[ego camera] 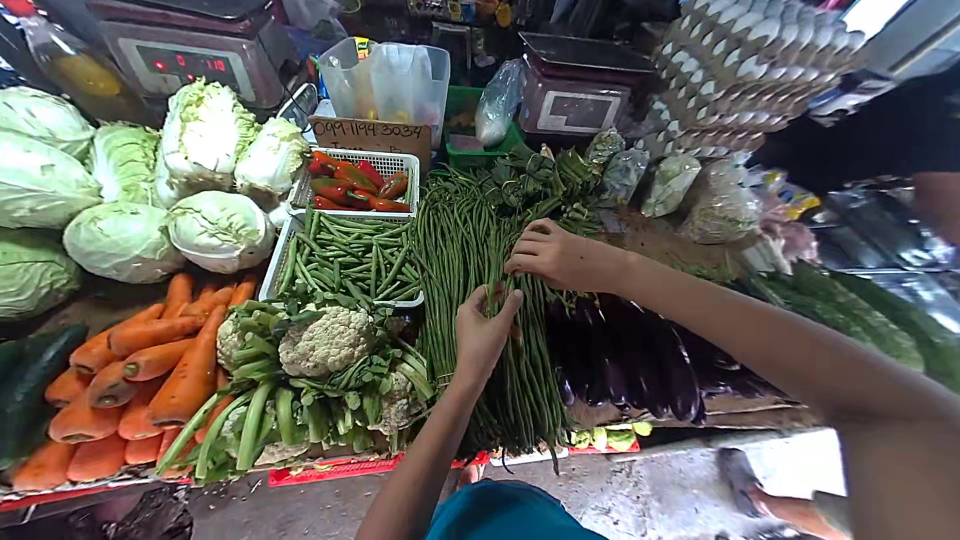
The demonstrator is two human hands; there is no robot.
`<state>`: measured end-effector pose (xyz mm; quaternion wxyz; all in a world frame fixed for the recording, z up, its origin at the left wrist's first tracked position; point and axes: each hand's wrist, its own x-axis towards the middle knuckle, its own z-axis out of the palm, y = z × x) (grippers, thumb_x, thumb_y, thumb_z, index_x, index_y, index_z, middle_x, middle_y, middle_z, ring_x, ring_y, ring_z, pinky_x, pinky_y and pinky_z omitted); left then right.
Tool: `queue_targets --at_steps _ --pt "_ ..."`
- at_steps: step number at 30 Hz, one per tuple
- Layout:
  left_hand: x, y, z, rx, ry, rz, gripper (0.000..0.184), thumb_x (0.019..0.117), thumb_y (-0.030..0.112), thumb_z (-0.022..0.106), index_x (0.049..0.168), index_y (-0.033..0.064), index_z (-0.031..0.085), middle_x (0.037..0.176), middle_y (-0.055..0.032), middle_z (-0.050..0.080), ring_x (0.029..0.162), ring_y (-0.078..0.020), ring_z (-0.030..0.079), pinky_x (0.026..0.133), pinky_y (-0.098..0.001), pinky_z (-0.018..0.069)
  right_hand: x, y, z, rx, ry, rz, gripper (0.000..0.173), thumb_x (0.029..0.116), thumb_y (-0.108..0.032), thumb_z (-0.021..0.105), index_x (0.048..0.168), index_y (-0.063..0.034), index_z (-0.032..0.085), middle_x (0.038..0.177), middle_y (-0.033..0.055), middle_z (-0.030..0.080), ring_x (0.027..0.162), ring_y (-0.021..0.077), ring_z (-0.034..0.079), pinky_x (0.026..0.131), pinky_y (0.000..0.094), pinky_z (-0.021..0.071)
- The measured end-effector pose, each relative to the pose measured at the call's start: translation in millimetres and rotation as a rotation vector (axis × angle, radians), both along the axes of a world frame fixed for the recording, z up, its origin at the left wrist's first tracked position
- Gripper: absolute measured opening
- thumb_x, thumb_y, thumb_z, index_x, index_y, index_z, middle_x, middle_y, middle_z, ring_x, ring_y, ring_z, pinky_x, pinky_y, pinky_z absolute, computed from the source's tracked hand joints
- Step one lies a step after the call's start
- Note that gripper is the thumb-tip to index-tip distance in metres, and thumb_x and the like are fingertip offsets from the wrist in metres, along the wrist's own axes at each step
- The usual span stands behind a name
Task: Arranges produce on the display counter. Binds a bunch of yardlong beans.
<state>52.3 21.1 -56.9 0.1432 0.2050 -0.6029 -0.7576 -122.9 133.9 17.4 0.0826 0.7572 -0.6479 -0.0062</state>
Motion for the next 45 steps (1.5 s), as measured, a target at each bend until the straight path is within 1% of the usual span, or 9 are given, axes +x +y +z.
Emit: queue_targets --at_steps 9,12,19,24,27,31,34,38,45 --pt "-13 3 -8 0.082 0.102 0.147 0.015 0.0987 0.014 0.069 0.107 0.0021 0.075 0.085 -0.0063 0.074 0.046 -0.0035 0.046 0.043 -0.0185 0.0381 -5 -3 -6 -0.049 -0.029 0.014 0.021 0.1027 -0.017 0.057 0.109 -0.0053 0.073 0.101 0.0116 0.072 0.106 0.0311 0.068 0.103 0.0539 0.046" --pt "-13 4 -11 0.178 0.135 0.186 0.012 0.0969 0.009 0.07 0.105 0.0006 0.075 0.085 -0.0074 0.072 0.048 -0.004 0.048 0.045 -0.0177 0.0412 5 -3 -23 -0.181 -0.317 -0.11 0.021 0.0971 -0.015 0.062 0.104 -0.0022 0.077 0.095 0.014 0.072 0.097 0.0313 0.067 0.087 0.0487 0.0506" --pt "-14 4 -12 0.345 0.089 0.158 0.01 0.097 0.005 0.068 0.105 0.0015 0.072 0.087 -0.0064 0.071 0.048 -0.002 0.044 0.043 -0.0147 0.0351 24 -7 -20 -0.251 -1.204 -0.686 0.02 0.1018 -0.018 0.065 0.109 -0.0031 0.077 0.095 0.0038 0.076 0.088 0.0072 0.07 0.087 0.0305 0.0576" --pt "1 -8 -6 0.195 0.116 0.134 0.046 0.0968 0.018 0.072 0.14 0.0094 0.061 0.113 -0.0084 0.074 0.071 -0.0071 0.069 0.052 -0.0172 0.0501 16 -6 14 -0.345 -0.901 -0.66 0.025 0.1031 -0.027 0.064 0.116 -0.0078 0.074 0.106 0.0053 0.076 0.095 0.0093 0.072 0.091 0.0316 0.0588" --pt "17 -19 13 0.157 0.15 0.118 0.028 0.109 0.024 0.05 0.13 0.0096 0.062 0.122 -0.0046 0.071 0.071 -0.0056 0.067 0.052 -0.0161 0.0482 38 -7 35 -0.487 -0.673 -0.486 0.022 0.102 -0.026 0.065 0.113 -0.011 0.077 0.111 0.003 0.075 0.105 0.0092 0.069 0.096 0.0297 0.0545" --pt "39 -38 44 0.508 0.094 -0.059 0.042 0.1139 0.03 0.027 0.124 0.0017 0.057 0.111 -0.0116 0.074 0.099 -0.0224 0.075 0.089 -0.0385 0.0615 85 -18 36 -0.566 -0.511 -0.189 0.019 0.1011 -0.021 0.066 0.111 -0.014 0.08 0.111 0.0056 0.073 0.11 0.0219 0.063 0.096 0.0442 0.0481" --pt "52 -51 47 0.57 0.057 -0.011 0.038 0.1124 0.032 0.033 0.11 0.0079 0.063 0.088 -0.0028 0.07 0.078 -0.011 0.071 0.073 -0.0281 0.0613 124 -23 13 -0.437 -0.491 -0.082 0.019 0.0988 -0.02 0.067 0.112 -0.0137 0.08 0.108 0.0055 0.075 0.11 0.0244 0.065 0.098 0.0484 0.0465" --pt "70 -70 35 0.553 0.076 -0.006 0.032 0.1106 0.033 0.041 0.114 0.009 0.063 0.09 -0.0004 0.069 0.076 -0.0064 0.069 0.067 -0.0209 0.0587 155 -24 -5 -0.341 -0.474 -0.072 0.032 0.1017 -0.022 0.063 0.131 -0.0084 0.069 0.12 0.0077 0.073 0.118 0.0246 0.064 0.106 0.0476 0.0455" --pt "89 -90 20 0.481 0.018 0.008 0.024 0.1096 0.024 0.043 0.111 0.01 0.062 0.072 0.0037 0.054 0.057 -0.0056 0.056 0.054 -0.0182 0.0508 179 -7 -54 -0.273 -0.459 -0.371 0.019 0.1017 -0.019 0.062 0.11 -0.0085 0.075 0.099 0.0094 0.072 0.095 0.0261 0.069 0.084 0.0437 0.0563"
